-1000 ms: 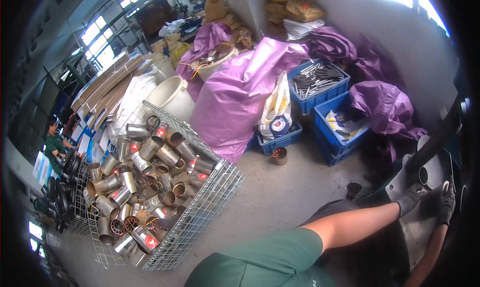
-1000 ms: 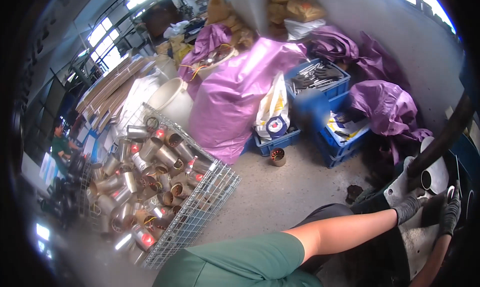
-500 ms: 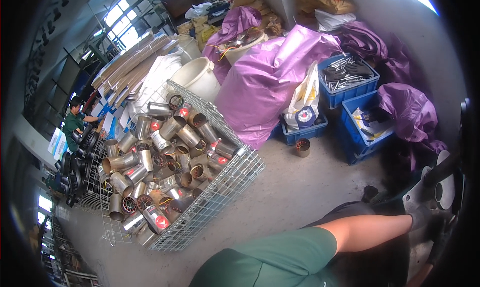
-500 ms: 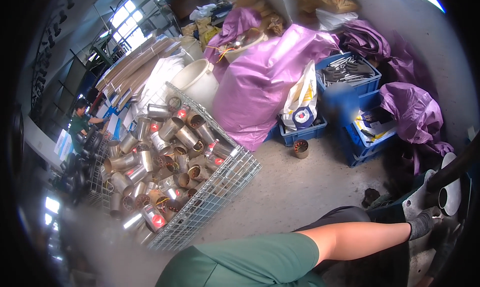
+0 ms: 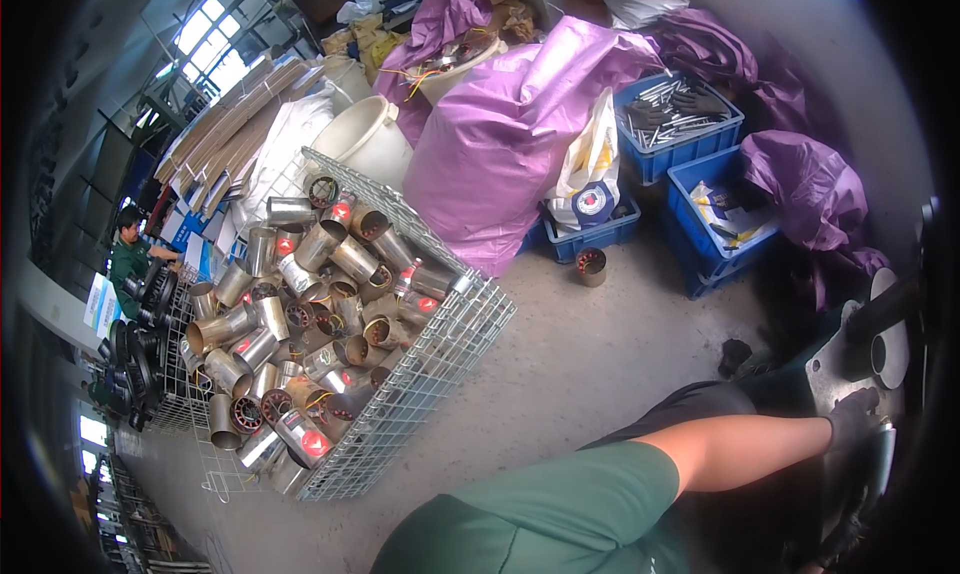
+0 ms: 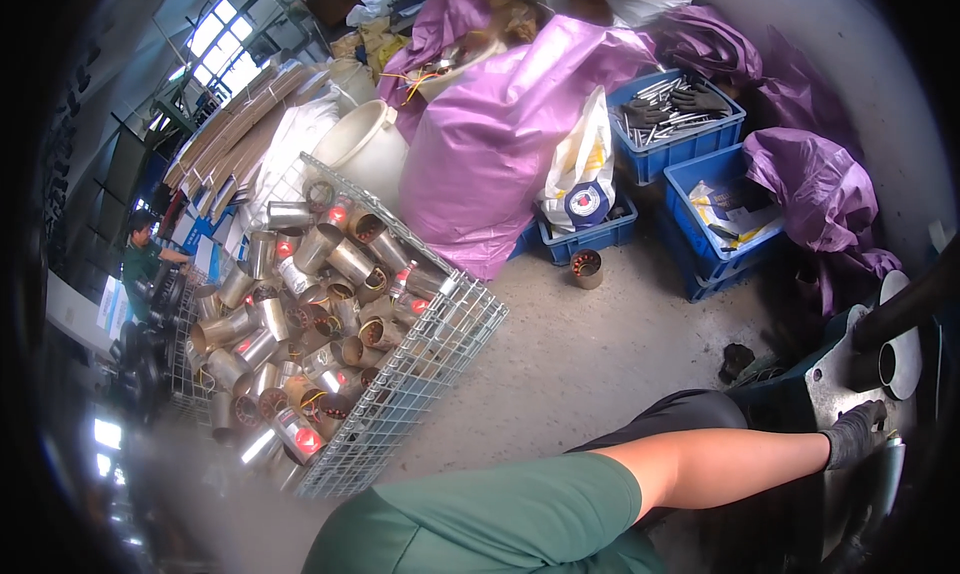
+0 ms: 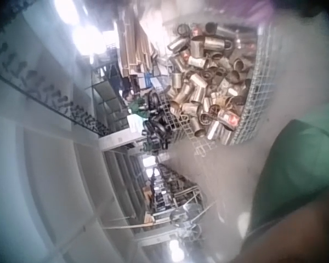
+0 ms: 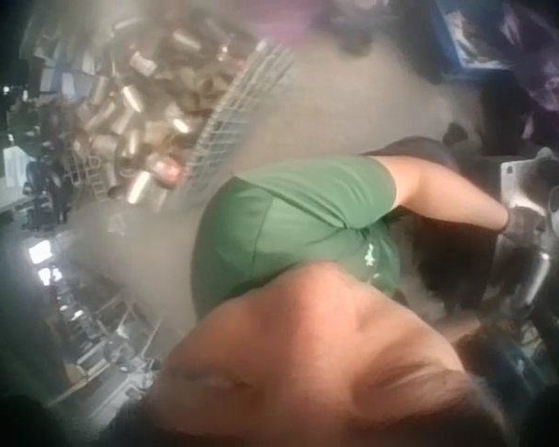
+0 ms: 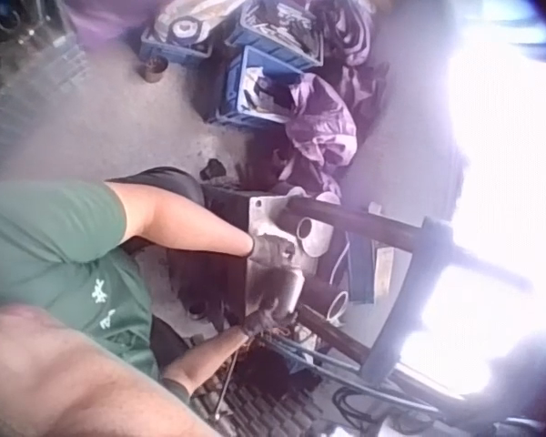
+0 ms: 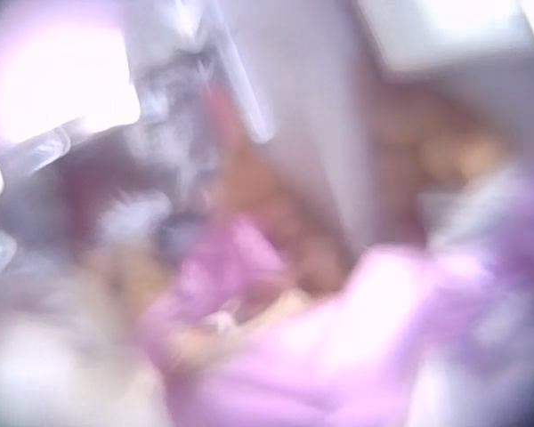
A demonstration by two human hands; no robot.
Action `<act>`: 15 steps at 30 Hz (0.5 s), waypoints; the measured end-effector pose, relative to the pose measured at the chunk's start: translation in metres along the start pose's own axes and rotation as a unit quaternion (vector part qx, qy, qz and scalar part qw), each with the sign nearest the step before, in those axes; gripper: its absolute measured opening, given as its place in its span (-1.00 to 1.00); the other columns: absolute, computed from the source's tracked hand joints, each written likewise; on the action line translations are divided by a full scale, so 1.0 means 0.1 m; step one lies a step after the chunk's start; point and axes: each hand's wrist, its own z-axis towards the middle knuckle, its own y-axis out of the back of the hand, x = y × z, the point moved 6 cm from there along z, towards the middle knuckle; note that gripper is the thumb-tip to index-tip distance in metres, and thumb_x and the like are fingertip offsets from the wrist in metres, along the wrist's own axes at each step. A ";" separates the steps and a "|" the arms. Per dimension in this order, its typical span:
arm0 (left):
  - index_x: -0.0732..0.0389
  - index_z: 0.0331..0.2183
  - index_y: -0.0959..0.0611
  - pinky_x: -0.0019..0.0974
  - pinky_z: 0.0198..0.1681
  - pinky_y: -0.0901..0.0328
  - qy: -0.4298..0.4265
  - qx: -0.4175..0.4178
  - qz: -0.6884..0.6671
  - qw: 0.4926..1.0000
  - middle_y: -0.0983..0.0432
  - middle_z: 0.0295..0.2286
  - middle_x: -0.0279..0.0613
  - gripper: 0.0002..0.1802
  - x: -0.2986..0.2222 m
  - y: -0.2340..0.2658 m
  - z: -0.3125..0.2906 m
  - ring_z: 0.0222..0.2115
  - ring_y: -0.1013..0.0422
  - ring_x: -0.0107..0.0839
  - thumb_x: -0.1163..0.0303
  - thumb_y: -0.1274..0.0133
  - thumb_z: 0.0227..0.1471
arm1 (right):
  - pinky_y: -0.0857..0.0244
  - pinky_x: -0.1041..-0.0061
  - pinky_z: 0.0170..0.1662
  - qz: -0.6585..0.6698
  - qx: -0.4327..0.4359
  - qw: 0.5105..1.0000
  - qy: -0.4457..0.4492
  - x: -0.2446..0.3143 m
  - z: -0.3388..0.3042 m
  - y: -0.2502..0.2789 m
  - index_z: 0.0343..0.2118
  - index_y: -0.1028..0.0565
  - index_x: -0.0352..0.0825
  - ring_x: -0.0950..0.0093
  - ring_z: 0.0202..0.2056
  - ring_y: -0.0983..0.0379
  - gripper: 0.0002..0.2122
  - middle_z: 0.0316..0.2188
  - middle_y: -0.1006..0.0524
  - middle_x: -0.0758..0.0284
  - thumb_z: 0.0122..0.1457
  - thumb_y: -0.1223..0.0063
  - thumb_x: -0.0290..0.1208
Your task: The person assembles motor stators into metal housings by manually inserting them and then using a hydraulic press to seat them firmly.
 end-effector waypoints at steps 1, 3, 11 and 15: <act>0.29 0.00 -0.55 -0.06 0.03 -0.44 -0.001 0.020 0.013 1.000 -0.57 -0.05 0.12 -0.51 -0.09 -0.04 -0.08 -0.02 -0.53 0.04 0.28 -0.32 0.12 | -0.35 0.24 0.27 0.031 0.004 0.999 -0.016 -0.12 -0.05 0.06 0.50 -0.10 -0.23 0.19 0.20 -0.43 -0.16 0.20 -0.46 0.07 0.25 -0.26 -0.04; 0.27 0.02 -0.53 -0.04 0.01 -0.44 -0.029 0.017 0.039 0.999 -0.57 -0.05 0.12 -0.49 -0.11 -0.02 -0.17 -0.02 -0.53 0.04 0.25 -0.31 0.12 | -0.36 0.24 0.27 0.099 0.029 0.994 -0.024 -0.16 -0.09 0.04 0.50 -0.09 -0.21 0.20 0.22 -0.42 -0.17 0.22 -0.44 0.08 0.26 -0.25 -0.07; 0.20 0.09 -0.50 -0.04 -0.16 -0.45 -0.036 0.070 0.074 0.994 -0.63 -0.35 0.12 -0.62 -0.04 -0.43 -0.39 -0.27 -0.60 0.08 0.24 -0.03 0.34 | -0.36 0.23 0.28 0.308 0.098 0.944 -0.068 -0.44 -0.32 0.19 0.53 -0.05 -0.14 0.22 0.26 -0.38 -0.19 0.31 -0.36 0.13 0.29 -0.20 -0.21; 0.13 0.29 -0.40 0.02 0.03 -0.43 -0.090 0.049 0.030 0.994 -0.61 -0.12 0.28 -0.49 0.09 -0.47 -0.36 -0.06 -0.56 0.17 0.29 0.06 0.38 | -0.36 0.23 0.28 0.370 0.142 0.916 -0.070 -0.40 -0.29 0.29 0.55 -0.03 -0.10 0.23 0.28 -0.36 -0.20 0.36 -0.32 0.16 0.30 -0.18 -0.28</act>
